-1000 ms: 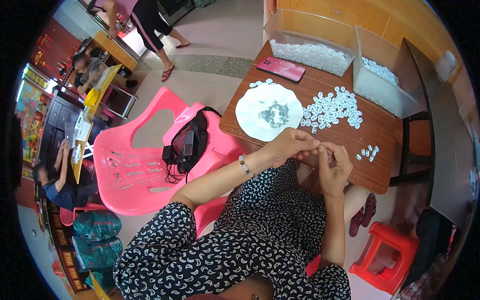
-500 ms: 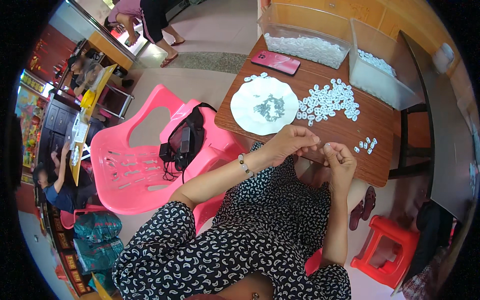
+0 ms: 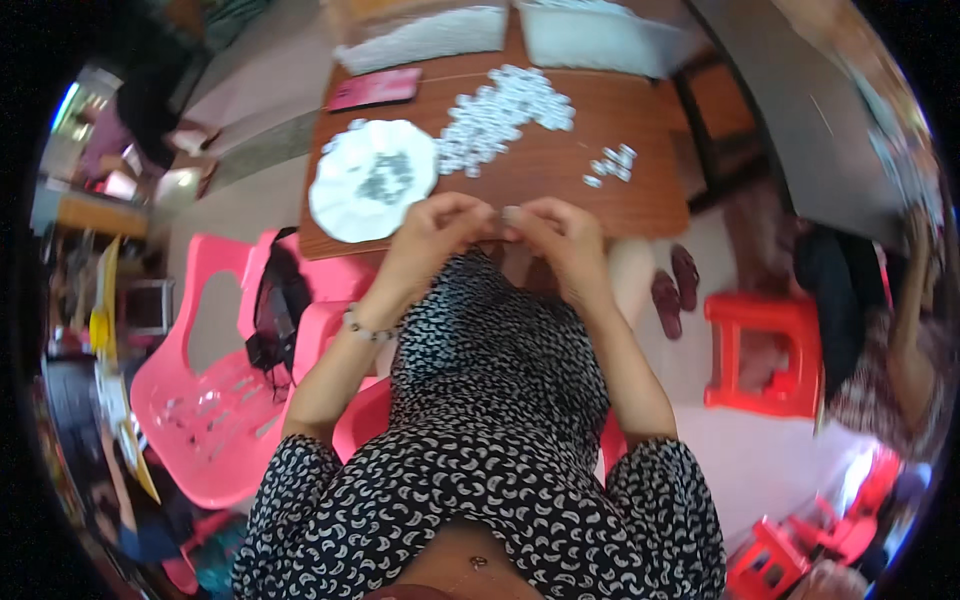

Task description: Sorting small white circular plastic parts into groups on a table.

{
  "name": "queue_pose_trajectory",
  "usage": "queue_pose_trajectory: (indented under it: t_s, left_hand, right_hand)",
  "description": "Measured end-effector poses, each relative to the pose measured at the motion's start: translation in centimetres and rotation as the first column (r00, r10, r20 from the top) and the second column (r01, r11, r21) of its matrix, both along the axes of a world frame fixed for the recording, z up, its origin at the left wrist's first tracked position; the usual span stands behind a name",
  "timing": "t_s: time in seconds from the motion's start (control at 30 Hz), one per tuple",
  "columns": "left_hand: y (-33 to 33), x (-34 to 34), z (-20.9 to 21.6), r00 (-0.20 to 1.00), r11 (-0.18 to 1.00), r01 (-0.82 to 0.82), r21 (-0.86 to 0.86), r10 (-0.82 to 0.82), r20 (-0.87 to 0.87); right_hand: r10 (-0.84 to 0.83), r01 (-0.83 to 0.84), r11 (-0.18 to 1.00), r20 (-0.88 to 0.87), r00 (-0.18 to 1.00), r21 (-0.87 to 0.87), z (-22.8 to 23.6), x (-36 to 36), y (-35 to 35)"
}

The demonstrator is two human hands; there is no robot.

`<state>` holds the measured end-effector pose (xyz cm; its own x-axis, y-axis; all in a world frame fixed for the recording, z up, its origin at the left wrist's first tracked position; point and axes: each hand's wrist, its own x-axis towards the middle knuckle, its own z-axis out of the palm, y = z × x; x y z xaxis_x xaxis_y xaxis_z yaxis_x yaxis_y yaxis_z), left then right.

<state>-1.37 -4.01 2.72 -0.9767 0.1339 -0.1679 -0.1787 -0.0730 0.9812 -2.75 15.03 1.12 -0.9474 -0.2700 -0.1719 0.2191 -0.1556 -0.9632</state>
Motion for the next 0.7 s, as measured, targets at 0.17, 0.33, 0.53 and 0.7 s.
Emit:
queue_pose_trajectory:
  t_s: [0.17,0.33,0.53,0.7]
  left_hand:
    - [0.8,-0.6,-0.4,0.992,0.991,0.125,0.054,-0.125,-0.011]
    - [1.4,-0.5,-0.9,0.993,0.993,0.12,-0.003,-0.12,-0.012]
    - [1.4,-0.2,-0.8,0.992,0.991,0.125,-0.049,-0.126,-0.017]
    - [1.4,-0.4,-0.7,0.992,0.99,0.126,-0.058,-0.126,-0.003]
  right_hand:
    - [-0.104,0.095,0.992,-0.115,0.988,-0.078,0.2,0.7,-0.2]
    - [-0.127,0.121,0.992,-0.156,0.98,-0.043,-0.4,0.9,0.8]
    - [-0.108,0.111,0.994,-0.189,0.976,0.008,-0.3,1.1,0.9]
    - [-0.102,0.097,0.995,-0.21,0.972,-0.036,-0.6,0.9,0.4]
